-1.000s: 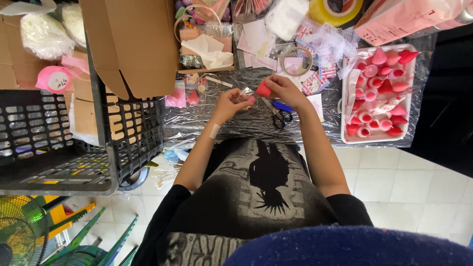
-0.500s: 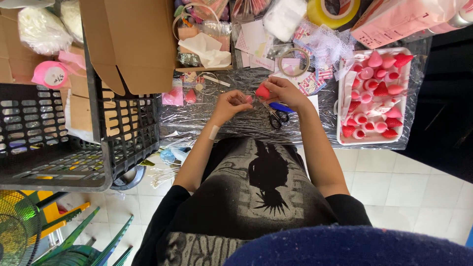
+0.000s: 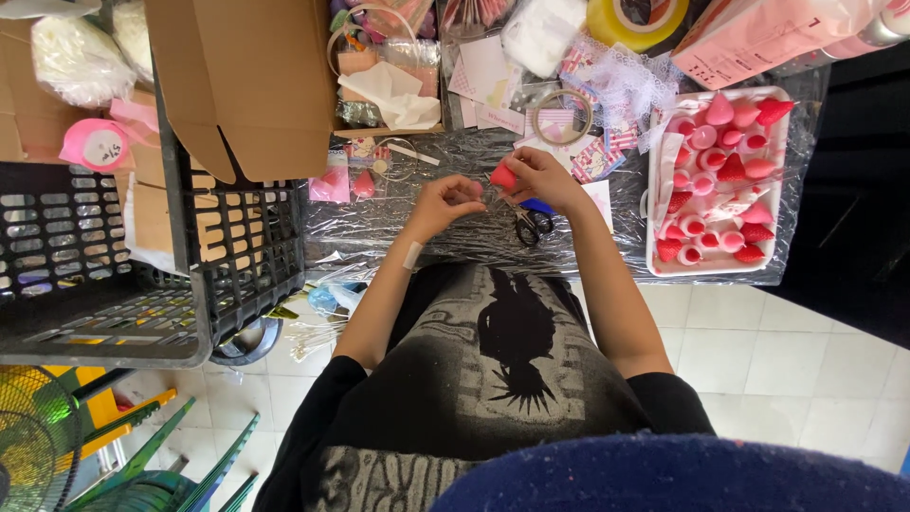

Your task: Packing small craft items and beauty sponges into small bags and boxes.

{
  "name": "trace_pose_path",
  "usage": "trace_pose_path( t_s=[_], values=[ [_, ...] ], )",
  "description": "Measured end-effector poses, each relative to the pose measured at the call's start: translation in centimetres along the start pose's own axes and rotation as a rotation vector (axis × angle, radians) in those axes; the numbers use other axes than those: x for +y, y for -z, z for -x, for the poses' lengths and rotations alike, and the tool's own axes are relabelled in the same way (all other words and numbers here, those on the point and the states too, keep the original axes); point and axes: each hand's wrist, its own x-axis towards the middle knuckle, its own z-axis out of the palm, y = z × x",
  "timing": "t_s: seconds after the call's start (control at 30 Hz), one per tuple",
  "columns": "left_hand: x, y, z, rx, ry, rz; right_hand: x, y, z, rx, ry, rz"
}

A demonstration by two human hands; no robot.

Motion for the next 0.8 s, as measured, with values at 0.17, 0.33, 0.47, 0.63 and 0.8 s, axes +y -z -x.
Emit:
trace_pose_path(
  t_s=[0.17, 0.33, 0.47, 0.63, 0.8],
  values=[
    [-2.4, -0.2, -0.3, 0.020, 0.012, 0.026, 0.3, 0.2, -0.1, 0.042, -0.001, 0.116],
    [-2.5, -0.5, -0.4, 0.026, 0.032, 0.128, 1.1, 0.4, -0.4, 0.051, 0.088, 0.223],
    [-2.7, -0.6, -0.5, 0.004, 0.071, 0.102, 0.9, -0.2, -0.4, 0.022, 0.233, 0.253],
    [-2.7, -0.8, -0.5, -0.065, 0.036, 0.213, 1.7, -0.1, -1.0, 0.042, 0.341, 0.329],
    [-4.3, -1.1, -0.7, -0.065, 0.105, 0.239, 1.4, -0.6, -0.9, -0.023, 0.233, 0.234]
  ],
)
